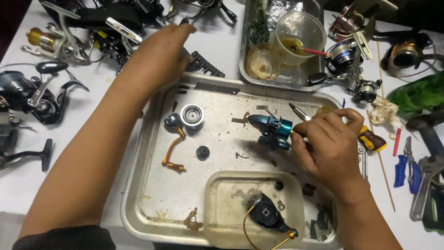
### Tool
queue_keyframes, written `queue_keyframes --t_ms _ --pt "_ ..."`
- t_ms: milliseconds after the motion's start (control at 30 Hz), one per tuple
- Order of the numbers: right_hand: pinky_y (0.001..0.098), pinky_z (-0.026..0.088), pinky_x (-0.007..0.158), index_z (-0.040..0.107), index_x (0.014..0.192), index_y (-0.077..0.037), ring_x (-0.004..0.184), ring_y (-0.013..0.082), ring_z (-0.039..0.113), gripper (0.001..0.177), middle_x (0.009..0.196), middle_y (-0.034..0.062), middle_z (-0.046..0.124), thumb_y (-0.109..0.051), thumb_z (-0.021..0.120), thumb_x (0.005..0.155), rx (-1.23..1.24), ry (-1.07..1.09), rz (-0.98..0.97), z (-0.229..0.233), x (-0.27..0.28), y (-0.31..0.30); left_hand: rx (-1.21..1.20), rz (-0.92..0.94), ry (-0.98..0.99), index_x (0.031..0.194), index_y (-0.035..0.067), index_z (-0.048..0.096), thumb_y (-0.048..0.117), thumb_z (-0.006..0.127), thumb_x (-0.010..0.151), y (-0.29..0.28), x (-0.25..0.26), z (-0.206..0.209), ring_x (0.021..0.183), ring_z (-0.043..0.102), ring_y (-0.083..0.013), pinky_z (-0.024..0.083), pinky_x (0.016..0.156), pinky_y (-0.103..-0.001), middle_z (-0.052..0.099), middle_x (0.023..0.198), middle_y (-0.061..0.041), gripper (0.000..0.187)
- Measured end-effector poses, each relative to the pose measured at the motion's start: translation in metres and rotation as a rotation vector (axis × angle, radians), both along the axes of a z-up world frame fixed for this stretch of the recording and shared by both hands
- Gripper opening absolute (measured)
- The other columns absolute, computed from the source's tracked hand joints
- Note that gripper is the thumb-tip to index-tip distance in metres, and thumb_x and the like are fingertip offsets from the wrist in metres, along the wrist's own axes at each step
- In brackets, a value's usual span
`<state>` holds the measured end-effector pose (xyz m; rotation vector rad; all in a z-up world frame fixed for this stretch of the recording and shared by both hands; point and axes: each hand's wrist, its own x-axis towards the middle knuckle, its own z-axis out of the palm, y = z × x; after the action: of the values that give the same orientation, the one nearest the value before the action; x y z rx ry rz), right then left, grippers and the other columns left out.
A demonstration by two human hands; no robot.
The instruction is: The person disassembles a blue fishing reel handle using a multi-tool and a screwdriver. They remove screws and small components, placing them on a metal tray. The person then uses a small brush to clean the handle and surrounding area before setting the handle aside.
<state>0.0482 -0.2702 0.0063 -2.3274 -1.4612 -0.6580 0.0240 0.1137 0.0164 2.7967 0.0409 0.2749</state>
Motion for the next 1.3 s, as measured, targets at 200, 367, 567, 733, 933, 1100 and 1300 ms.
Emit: queue_keyframes --t_ms 200,367,567,733,933,1100,1300 --pt "0.0469 0.030 0.102 0.067 0.085 -0.011 0.082 0.0262 0.064 0.020 0.078 0.0042 0.071 -0.024 0.061 0.100 -0.004 0.014 0.009 -0.005 0.002 -0.003 -0.038 0.176 0.284 0.137 0.002 0.052 0.018 0.062 0.097 0.009 0.022 -0.039 0.118 0.054 -0.0462 0.048 0.089 -0.058 0.055 0.125 -0.024 0.044" --pt "0.0466 0.031 0.099 0.066 0.083 -0.012 0.083 0.0252 0.064 0.014 0.076 0.0007 0.069 -0.019 0.062 0.096 0.006 0.021 0.041 0.002 -0.001 0.002 -0.126 0.307 0.322 0.145 0.009 0.045 0.032 0.075 0.089 0.029 0.033 -0.052 0.124 0.047 -0.0441 0.044 0.094 -0.054 0.054 0.133 -0.024 0.067" --pt "0.0466 0.030 0.101 0.067 0.082 -0.013 0.085 0.0244 0.065 0.015 0.077 0.0000 0.070 -0.020 0.062 0.095 0.007 0.028 0.041 0.002 -0.002 0.001 -0.163 0.387 0.265 0.147 0.010 0.048 0.033 0.090 0.077 0.037 0.037 -0.053 0.133 0.041 -0.0435 0.041 0.102 -0.054 0.054 0.137 -0.025 0.085" --pt "0.0461 0.030 0.100 0.067 0.082 -0.013 0.085 0.0235 0.066 0.017 0.079 -0.0003 0.071 -0.020 0.061 0.096 0.026 0.015 0.071 0.003 -0.003 0.004 -0.224 0.431 0.301 0.149 0.014 0.047 0.035 0.090 0.077 0.034 0.034 -0.042 0.136 0.041 -0.0422 0.040 0.107 -0.054 0.040 0.146 -0.024 0.086" --pt "0.0464 0.030 0.098 0.065 0.082 -0.014 0.085 0.0238 0.064 0.019 0.079 -0.0012 0.070 -0.022 0.060 0.098 0.016 0.012 0.074 0.004 -0.005 0.005 -0.234 0.426 0.283 0.149 0.016 0.046 0.024 0.085 0.080 0.029 0.033 -0.035 0.130 0.050 -0.0403 0.045 0.098 -0.053 0.053 0.141 -0.023 0.080" --pt "0.0465 0.031 0.099 0.065 0.082 -0.012 0.084 0.0242 0.063 0.018 0.079 -0.0002 0.069 -0.021 0.062 0.097 0.012 -0.003 0.073 0.002 -0.003 0.004 -0.054 0.229 -0.063 0.139 0.013 0.054 0.013 0.081 0.077 0.013 0.034 -0.029 0.109 0.062 -0.0493 0.047 0.086 -0.058 0.069 0.124 -0.021 0.067" --pt "0.0463 0.031 0.099 0.065 0.082 -0.012 0.083 0.0237 0.064 0.018 0.079 0.0001 0.068 -0.020 0.061 0.097 0.012 -0.018 0.075 0.003 -0.003 0.004 0.221 0.029 -0.297 0.126 0.016 0.068 0.015 0.080 0.080 -0.019 0.023 -0.014 0.083 0.069 -0.0424 0.051 0.051 -0.056 0.074 0.106 -0.009 0.048"
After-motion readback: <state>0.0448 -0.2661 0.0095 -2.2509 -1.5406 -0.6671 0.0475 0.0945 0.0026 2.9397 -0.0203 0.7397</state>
